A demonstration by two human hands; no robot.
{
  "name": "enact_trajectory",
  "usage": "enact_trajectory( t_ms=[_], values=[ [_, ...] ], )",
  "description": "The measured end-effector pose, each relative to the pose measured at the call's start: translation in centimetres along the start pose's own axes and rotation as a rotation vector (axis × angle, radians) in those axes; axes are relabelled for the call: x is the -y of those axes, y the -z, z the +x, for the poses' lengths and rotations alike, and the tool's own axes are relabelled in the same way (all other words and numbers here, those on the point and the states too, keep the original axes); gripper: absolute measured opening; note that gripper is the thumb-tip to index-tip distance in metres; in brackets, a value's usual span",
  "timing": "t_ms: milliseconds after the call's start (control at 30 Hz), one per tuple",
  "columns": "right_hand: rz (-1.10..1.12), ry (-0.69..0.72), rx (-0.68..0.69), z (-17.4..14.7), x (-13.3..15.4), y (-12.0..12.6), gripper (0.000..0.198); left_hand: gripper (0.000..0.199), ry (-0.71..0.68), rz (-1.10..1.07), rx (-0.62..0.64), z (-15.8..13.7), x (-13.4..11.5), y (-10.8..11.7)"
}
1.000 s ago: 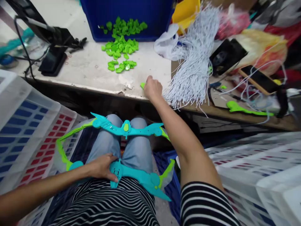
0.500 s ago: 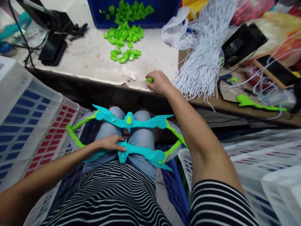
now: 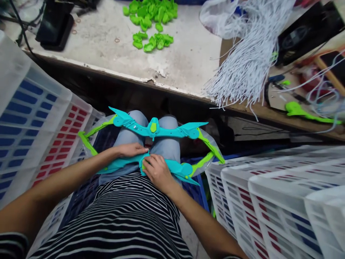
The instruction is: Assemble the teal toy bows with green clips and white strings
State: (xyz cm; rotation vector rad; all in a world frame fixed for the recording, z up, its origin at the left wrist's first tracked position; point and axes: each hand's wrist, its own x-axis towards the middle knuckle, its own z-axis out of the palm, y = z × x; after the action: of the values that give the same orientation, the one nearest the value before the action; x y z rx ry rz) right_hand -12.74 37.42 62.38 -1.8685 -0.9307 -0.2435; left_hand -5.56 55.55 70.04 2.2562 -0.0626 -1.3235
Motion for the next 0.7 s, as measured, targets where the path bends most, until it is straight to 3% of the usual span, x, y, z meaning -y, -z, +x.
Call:
enact_trajectory(
  t_ms=[233,433,533,700],
  values=[
    [0.185,-0.194,-0.066,-0.3,0.1,-0.8,0.021,0.058,-0.160,0.041,0.135,-0.1,0.7,0.5],
    [0.246,-0.536,0.071,0.4,-0.4,-1.0,0.056,0.051,-0.107,0.034,0.118,-0.3,0.5,0.2],
    [0.212,-0.582,0.133,0.7,-0.1,-1.1,0.060,0.051,-0.094,0.014,0.090,-0.3,0.5,-0.4],
    [0.129,-0.555,0.127,0.6,0.7,-1.6,0.065,0.051,-0.078,0.024,0.060,-0.4,0.5,-0.6]
  ],
)
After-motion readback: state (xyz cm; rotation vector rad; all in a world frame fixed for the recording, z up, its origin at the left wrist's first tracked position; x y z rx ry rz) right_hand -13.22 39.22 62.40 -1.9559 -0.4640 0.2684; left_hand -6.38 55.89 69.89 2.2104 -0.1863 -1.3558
